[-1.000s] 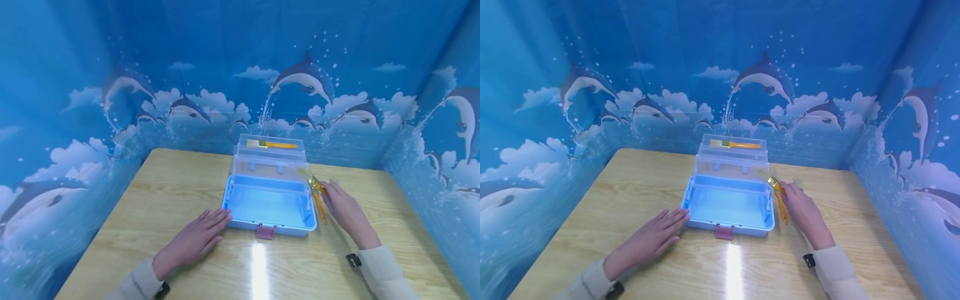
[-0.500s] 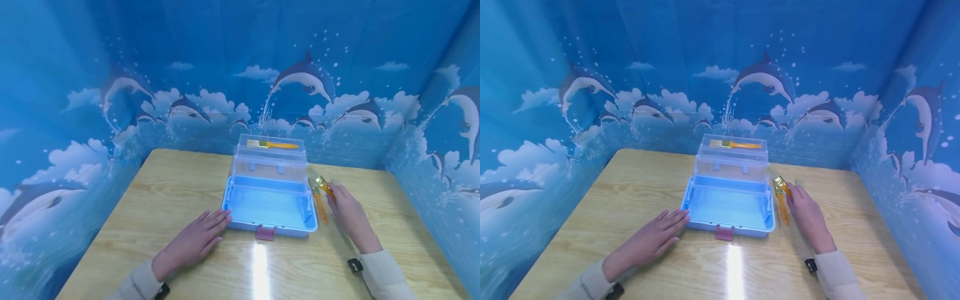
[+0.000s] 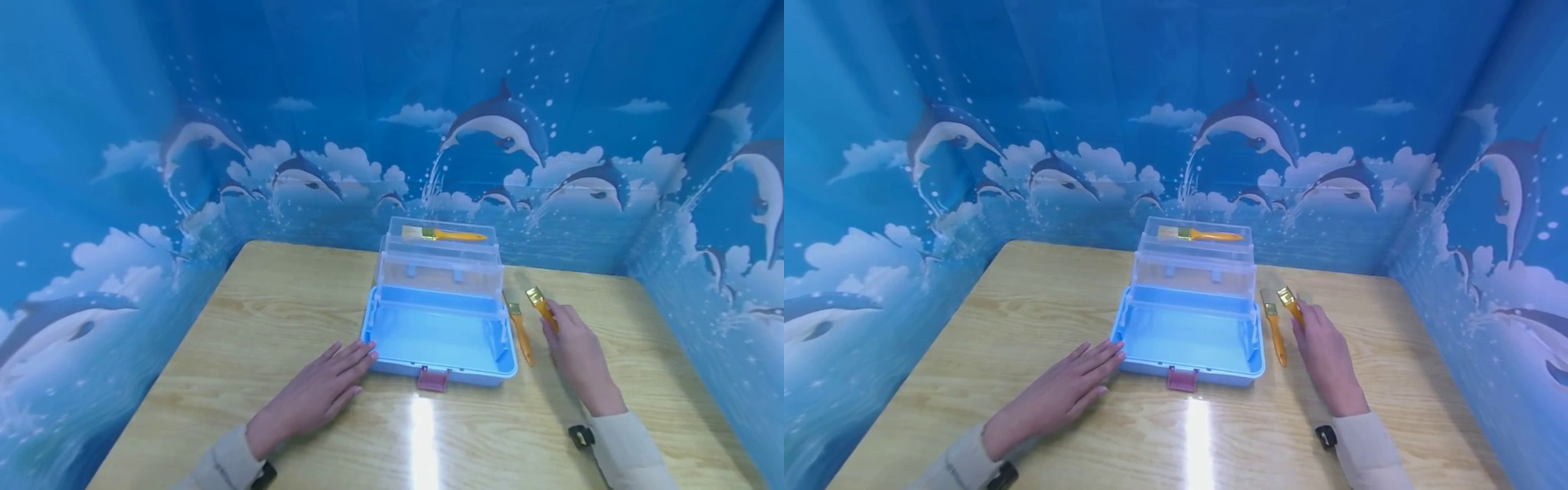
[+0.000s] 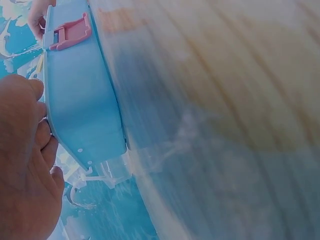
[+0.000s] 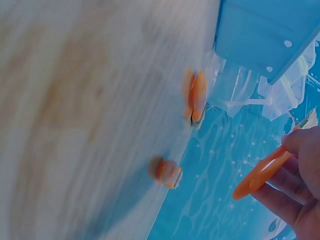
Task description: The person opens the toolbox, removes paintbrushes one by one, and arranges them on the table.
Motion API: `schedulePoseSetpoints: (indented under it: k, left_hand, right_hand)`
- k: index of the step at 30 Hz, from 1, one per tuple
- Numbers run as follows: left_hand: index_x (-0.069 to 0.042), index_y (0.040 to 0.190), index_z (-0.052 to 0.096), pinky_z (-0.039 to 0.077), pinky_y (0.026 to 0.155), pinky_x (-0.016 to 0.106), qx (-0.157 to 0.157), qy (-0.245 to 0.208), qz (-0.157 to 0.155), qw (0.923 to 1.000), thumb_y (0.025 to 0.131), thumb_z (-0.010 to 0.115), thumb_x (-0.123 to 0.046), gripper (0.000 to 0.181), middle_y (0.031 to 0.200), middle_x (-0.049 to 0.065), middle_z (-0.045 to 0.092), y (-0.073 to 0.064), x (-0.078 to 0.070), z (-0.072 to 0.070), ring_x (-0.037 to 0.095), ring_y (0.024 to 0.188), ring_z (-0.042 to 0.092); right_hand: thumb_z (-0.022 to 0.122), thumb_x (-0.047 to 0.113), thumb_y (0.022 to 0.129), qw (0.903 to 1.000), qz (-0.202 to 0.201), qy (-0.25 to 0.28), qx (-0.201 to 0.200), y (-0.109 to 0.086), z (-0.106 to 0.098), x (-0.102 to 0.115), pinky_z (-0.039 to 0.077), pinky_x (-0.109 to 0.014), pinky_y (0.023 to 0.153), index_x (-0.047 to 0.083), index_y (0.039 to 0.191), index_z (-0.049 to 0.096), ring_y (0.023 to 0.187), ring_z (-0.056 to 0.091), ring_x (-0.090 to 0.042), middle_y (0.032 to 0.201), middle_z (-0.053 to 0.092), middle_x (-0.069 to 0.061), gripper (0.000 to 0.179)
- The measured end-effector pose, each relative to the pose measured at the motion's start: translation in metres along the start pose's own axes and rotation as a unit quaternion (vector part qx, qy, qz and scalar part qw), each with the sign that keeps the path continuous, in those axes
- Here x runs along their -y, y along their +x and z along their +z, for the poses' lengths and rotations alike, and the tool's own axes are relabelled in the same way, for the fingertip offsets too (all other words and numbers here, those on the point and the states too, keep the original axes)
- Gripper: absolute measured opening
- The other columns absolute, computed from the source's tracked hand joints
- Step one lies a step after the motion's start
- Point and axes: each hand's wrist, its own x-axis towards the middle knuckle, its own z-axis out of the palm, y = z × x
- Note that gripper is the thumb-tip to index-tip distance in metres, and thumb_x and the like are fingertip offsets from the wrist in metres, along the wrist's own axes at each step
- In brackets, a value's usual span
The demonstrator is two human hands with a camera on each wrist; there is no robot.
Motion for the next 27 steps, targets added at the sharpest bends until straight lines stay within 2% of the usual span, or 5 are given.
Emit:
schedulePoseSetpoints:
  k: [10, 17, 21, 27]
  left_hand:
    - [-0.017, 0.149, 0.022, 0.018, 0.115, 0.047, -0.006, -0.007, 0.001, 1.0000, 0.099, 0.039, -0.034, 0.055, 0.156, -0.002, 0.016, 0.001, 0.000, 0.001, 0.018, 0.142, 0.017]
    - [-0.017, 0.149, 0.022, 0.017, 0.115, 0.046, -0.011, -0.005, 0.005, 0.9999, 0.099, 0.039, -0.034, 0.055, 0.155, -0.002, 0.017, 0.001, 0.000, 0.000, 0.018, 0.142, 0.018]
    - [-0.018, 0.149, 0.020, 0.018, 0.115, 0.047, -0.009, -0.007, 0.002, 0.9999, 0.100, 0.037, -0.035, 0.055, 0.156, -0.002, 0.016, 0.000, 0.001, -0.001, 0.018, 0.142, 0.018]
    - [-0.019, 0.149, 0.020, 0.019, 0.114, 0.050, -0.001, -0.008, 0.002, 1.0000, 0.099, 0.040, -0.033, 0.055, 0.156, -0.003, 0.016, 0.000, 0.001, -0.002, 0.019, 0.142, 0.018]
  right_hand:
    - [0.063, 0.005, 0.087, 0.9992, 0.036, 0.003, 0.018, -0.006, -0.005, -0.009, 0.054, -0.048, 0.066, -0.003, 0.126, 0.050, 0.083, 0.061, -0.032, 0.101, 0.058, -0.017, 0.042]
    - [0.062, 0.004, 0.088, 0.9965, 0.079, 0.001, 0.026, -0.009, -0.012, -0.010, 0.053, -0.052, 0.068, -0.005, 0.126, 0.050, 0.085, 0.061, -0.037, 0.103, 0.058, -0.021, 0.041]
    - [0.061, 0.004, 0.088, 0.9949, 0.094, -0.004, 0.034, -0.009, -0.019, -0.010, 0.053, -0.052, 0.069, -0.006, 0.125, 0.050, 0.085, 0.060, -0.038, 0.103, 0.057, -0.022, 0.040]
    - [0.061, 0.004, 0.088, 0.9930, 0.108, -0.011, 0.045, -0.011, -0.024, -0.014, 0.052, -0.051, 0.068, -0.009, 0.123, 0.050, 0.084, 0.059, -0.038, 0.103, 0.057, -0.025, 0.038]
